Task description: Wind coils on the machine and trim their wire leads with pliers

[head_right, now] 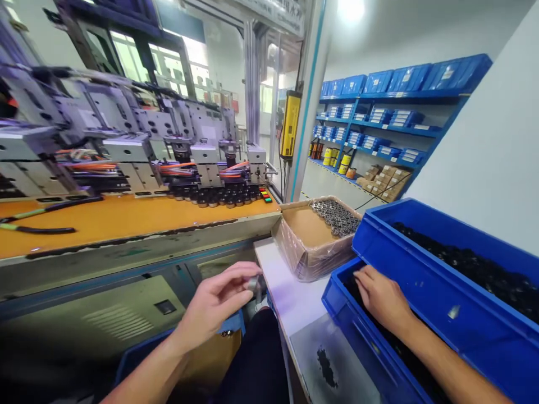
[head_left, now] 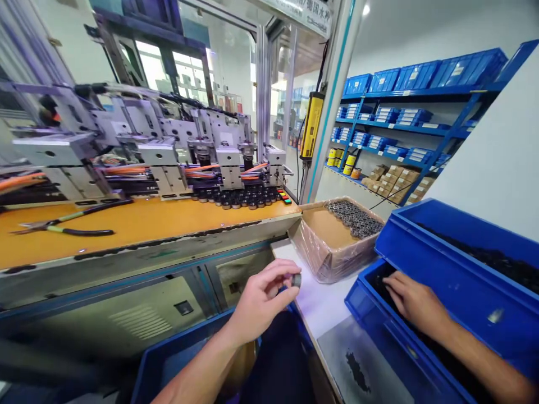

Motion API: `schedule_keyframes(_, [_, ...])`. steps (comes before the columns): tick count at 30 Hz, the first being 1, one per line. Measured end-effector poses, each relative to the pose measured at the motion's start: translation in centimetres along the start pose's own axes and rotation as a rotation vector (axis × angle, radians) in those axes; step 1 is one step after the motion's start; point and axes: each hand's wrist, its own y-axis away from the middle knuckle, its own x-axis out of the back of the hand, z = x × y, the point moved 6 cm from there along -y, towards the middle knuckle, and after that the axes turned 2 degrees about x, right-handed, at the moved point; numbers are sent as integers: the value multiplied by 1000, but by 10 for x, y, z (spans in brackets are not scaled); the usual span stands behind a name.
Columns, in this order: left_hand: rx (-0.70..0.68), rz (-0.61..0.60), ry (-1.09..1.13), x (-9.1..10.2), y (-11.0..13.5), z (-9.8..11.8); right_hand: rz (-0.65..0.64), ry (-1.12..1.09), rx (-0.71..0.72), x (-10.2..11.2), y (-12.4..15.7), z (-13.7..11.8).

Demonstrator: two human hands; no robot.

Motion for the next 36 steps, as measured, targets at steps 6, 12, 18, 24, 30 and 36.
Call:
schedule_keyframes(6, [63, 24, 119, 4, 32, 6, 270, -366, 61, 58, -45, -78])
schedule_keyframes(12, [99, 14, 240, -14, 38, 4, 273, -720, 219, 46, -38, -154])
schedule_keyframes(18, [141, 48, 261, -29, 35, -7, 359, -716, 244, 48, -30, -154])
schedule_keyframes(24, [133, 33, 144, -37, 29, -10, 352, -723, 259, 49, -31, -153])
schedule_keyframes(30, [137, -1, 239, -41, 30, -13, 361, -737, 272, 46, -33, -152])
schedule_keyframes(36, [174, 4, 224, -47, 30, -13, 363, -762, 288, 45, -32, -152])
